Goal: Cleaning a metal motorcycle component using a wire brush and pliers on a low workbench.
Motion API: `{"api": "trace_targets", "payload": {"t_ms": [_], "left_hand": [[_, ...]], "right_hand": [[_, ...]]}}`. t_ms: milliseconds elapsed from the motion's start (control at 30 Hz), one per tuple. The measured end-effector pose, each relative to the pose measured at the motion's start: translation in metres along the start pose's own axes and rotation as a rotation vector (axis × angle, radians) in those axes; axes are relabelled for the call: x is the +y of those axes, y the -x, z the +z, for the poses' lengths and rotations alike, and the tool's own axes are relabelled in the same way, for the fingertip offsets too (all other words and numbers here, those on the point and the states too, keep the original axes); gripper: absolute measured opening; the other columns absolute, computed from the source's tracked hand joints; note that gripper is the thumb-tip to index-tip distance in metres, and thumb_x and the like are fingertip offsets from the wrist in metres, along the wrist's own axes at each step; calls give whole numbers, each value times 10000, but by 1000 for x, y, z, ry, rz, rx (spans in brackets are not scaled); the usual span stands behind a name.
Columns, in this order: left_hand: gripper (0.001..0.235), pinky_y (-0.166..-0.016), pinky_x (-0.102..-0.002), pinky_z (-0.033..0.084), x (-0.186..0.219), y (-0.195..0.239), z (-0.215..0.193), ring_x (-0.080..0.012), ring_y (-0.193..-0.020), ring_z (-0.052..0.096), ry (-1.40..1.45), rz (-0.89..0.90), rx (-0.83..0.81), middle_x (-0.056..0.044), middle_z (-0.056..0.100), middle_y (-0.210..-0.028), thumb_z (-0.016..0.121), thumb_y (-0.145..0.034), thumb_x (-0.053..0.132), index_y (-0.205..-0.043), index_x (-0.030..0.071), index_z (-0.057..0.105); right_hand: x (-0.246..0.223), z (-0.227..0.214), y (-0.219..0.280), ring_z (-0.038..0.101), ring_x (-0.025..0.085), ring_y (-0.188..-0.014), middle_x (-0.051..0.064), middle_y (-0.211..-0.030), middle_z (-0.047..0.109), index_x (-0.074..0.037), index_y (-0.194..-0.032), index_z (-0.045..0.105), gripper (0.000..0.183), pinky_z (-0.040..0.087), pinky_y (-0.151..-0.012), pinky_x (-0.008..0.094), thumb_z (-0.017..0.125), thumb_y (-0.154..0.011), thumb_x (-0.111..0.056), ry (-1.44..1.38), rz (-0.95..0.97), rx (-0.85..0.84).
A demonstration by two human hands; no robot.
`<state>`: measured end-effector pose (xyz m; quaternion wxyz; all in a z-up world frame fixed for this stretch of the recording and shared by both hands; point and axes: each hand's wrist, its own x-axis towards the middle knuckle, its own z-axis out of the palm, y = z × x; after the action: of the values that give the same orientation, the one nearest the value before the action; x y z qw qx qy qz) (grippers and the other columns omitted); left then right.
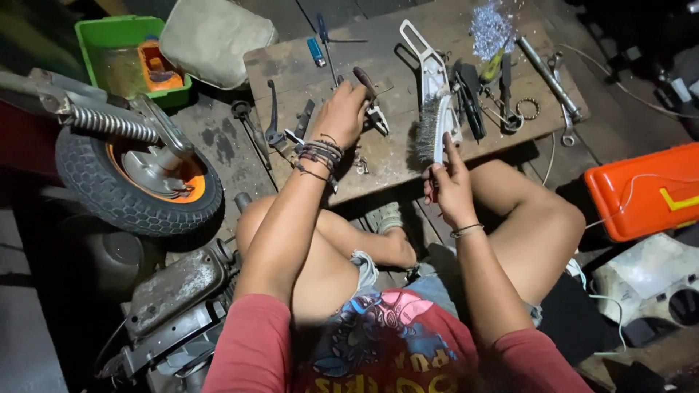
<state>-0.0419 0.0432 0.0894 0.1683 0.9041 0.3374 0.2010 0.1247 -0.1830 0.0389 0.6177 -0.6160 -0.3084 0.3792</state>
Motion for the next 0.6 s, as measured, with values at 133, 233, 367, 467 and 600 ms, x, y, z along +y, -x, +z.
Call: {"api": "trace_targets", "payload": {"t_ms": [133, 233, 367, 467, 600], "left_hand": [[302, -1029, -584, 520, 0, -1, -20, -456, -1331, 523, 127, -153, -36, -263, 532, -1366, 448, -1102, 250, -1343, 133, 586], [418, -1088, -614, 464, -6, -3, -34, -477, -1382, 479, 105, -165, -12, -344, 509, -1424, 478, -1113, 285, -1418, 7, 541], [209, -844, -547, 577, -6, 0, -47, -457, -1036, 640, 213, -67, 297, -188, 600, -1013, 559, -1039, 224, -1126, 51, 638], [181, -824, -456, 551, 5, -1, -59, -383, -948, 655, 367, -45, 459, -167, 646, -1024, 561, -1001, 146, -1112, 23, 632], [194, -586, -240, 432, -6, -8, -52, -72, -632, 512, 695, -174, 616, 15, 729, -896, 567, -1002, 130, -1149, 91, 689]], "right_hand": [[-13, 16, -12, 618, 216, -540, 190, -853, 625, -209, -1623, 262, 605, 571, -354, 345, 432, -1066, -46, 110, -8, -30], [-27, 27, -24, 315, 433, -1478, 282, -1595, 350, -129, -1629, 285, 657, 374, -1138, 530, 539, -1029, -49, 406, -120, -85], [-29, 35, -39, 585, 447, -1235, 315, -1436, 517, -129, -1624, 313, 671, 495, -980, 598, 544, -994, -120, 716, -61, -117], [-28, 42, -52, 631, 459, -1066, 289, -1259, 625, -84, -1568, 381, 676, 512, -887, 564, 567, -918, -110, 918, -181, -89], [-27, 50, -62, 636, 436, -943, 239, -1081, 664, 15, -1411, 539, 580, 509, -842, 492, 579, -836, -50, 1071, -383, -37]]}}
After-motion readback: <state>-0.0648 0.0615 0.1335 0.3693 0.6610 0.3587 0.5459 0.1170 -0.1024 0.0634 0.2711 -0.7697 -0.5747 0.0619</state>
